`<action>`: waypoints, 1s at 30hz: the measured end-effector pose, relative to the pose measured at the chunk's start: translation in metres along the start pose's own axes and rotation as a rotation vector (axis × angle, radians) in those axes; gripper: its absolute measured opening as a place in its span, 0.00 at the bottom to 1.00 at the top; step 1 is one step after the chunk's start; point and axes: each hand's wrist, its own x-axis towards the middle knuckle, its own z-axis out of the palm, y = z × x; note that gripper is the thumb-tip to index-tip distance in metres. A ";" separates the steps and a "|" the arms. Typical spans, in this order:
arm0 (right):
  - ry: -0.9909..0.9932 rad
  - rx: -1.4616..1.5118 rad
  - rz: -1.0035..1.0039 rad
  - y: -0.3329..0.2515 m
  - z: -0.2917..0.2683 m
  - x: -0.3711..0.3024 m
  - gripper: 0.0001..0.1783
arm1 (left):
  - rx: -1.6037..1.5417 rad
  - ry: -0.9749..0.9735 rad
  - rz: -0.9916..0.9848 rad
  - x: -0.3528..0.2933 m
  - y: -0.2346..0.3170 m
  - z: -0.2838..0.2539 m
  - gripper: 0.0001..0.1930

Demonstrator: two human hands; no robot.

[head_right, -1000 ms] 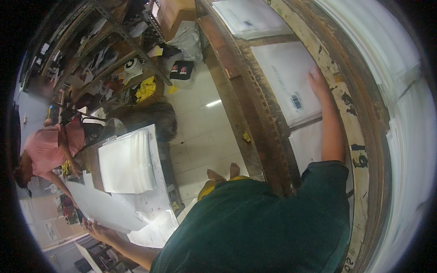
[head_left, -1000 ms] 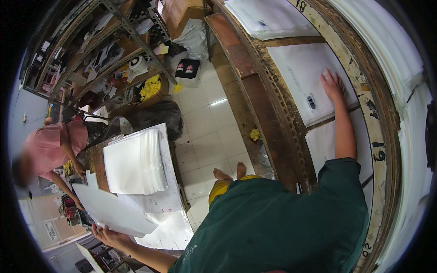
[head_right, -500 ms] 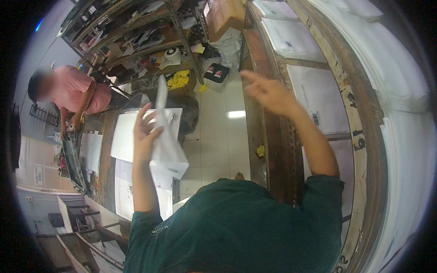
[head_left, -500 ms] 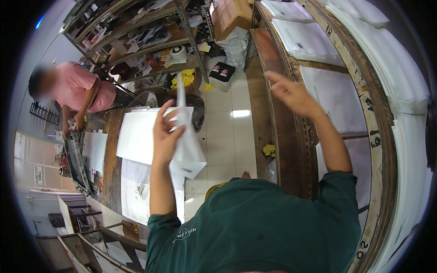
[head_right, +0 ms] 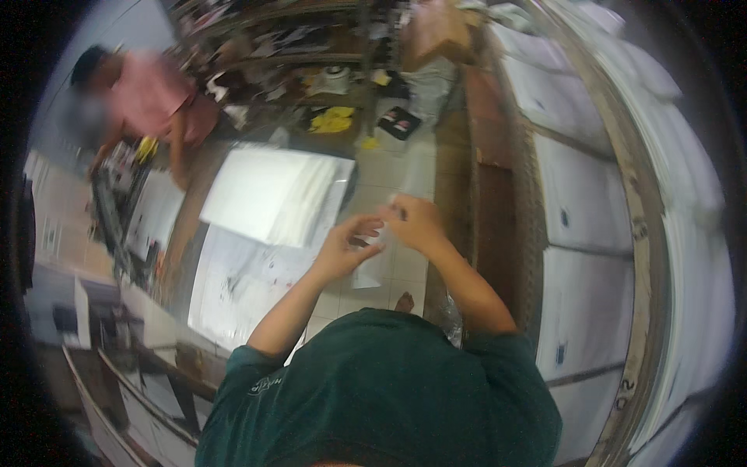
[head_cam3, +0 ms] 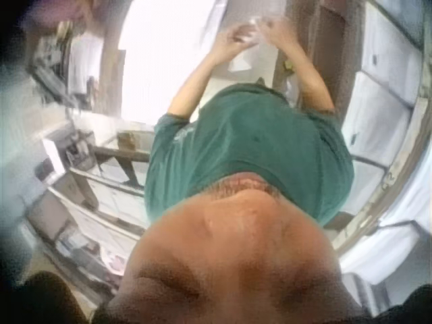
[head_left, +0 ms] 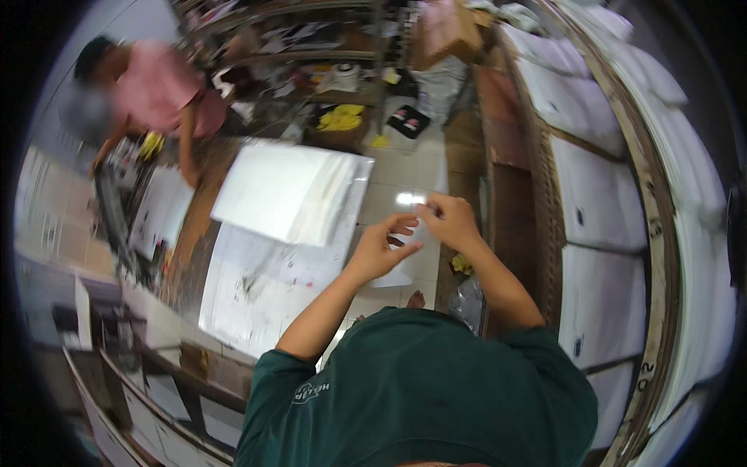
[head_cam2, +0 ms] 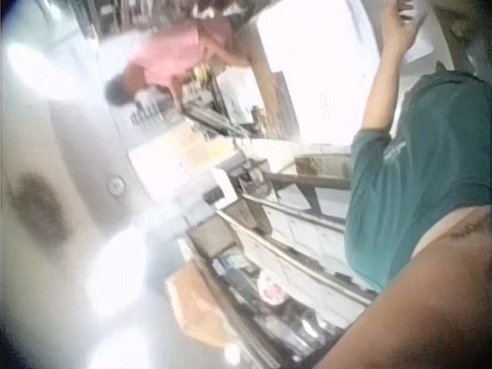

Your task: The person repeatedly picks up single sheets of white paper from a wooden table and places them onto a metal shelving unit. The person handles the paper by hand, moving it from the table to the shelf in a repetitive cycle.

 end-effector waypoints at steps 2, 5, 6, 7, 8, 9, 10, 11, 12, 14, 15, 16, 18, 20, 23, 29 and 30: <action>0.161 0.023 -0.065 0.022 0.019 -0.005 0.07 | 0.010 0.037 0.001 -0.030 -0.008 -0.022 0.24; 0.248 0.021 -0.065 0.063 0.032 -0.026 0.08 | -0.078 0.181 -0.111 -0.081 -0.046 -0.065 0.24; 0.203 0.014 0.022 0.068 0.032 -0.035 0.10 | -0.120 0.255 -0.169 -0.101 -0.067 -0.082 0.24; 0.211 0.018 0.013 0.080 0.036 -0.044 0.10 | -0.165 0.319 -0.223 -0.120 -0.087 -0.096 0.24; 0.201 -0.019 0.066 0.078 0.037 -0.054 0.11 | -0.141 0.434 -0.275 -0.142 -0.106 -0.113 0.22; 0.204 -0.062 0.128 0.072 0.038 -0.063 0.11 | -0.384 0.551 -0.287 -0.166 -0.121 -0.133 0.20; 0.219 -0.071 0.130 0.075 0.042 -0.071 0.12 | -0.432 0.665 -0.371 -0.187 -0.143 -0.155 0.19; 0.237 -0.081 0.137 0.078 0.043 -0.077 0.13 | -0.484 0.803 -0.400 -0.204 -0.149 -0.173 0.19; 0.258 -0.094 0.146 0.078 0.046 -0.081 0.14 | -0.492 0.891 -0.413 -0.222 -0.173 -0.195 0.20; 0.248 -0.123 0.181 0.075 0.040 -0.078 0.17 | -0.671 1.071 -0.396 -0.233 -0.185 -0.234 0.20; 0.248 -0.142 0.199 0.074 0.036 -0.082 0.19 | -0.869 1.126 -0.348 -0.240 -0.198 -0.248 0.19; 0.248 -0.148 0.184 0.069 0.032 -0.088 0.20 | -0.918 1.157 -0.353 -0.240 -0.203 -0.258 0.20; 0.247 -0.154 0.143 0.059 0.027 -0.098 0.22 | -0.954 1.165 -0.342 -0.239 -0.220 -0.262 0.25; 0.282 -0.204 0.150 0.051 0.022 -0.108 0.22 | -0.926 1.118 -0.320 -0.237 -0.246 -0.255 0.32; 0.364 -0.252 0.089 0.069 0.012 -0.122 0.23 | -0.717 1.085 -0.235 -0.240 -0.266 -0.241 0.33; 0.364 -0.304 0.038 0.065 0.020 -0.137 0.23 | -1.239 1.139 -0.157 -0.241 -0.229 -0.276 0.34; 0.346 -0.324 0.008 0.064 0.020 -0.139 0.23 | -1.199 1.173 -0.136 -0.239 -0.231 -0.288 0.36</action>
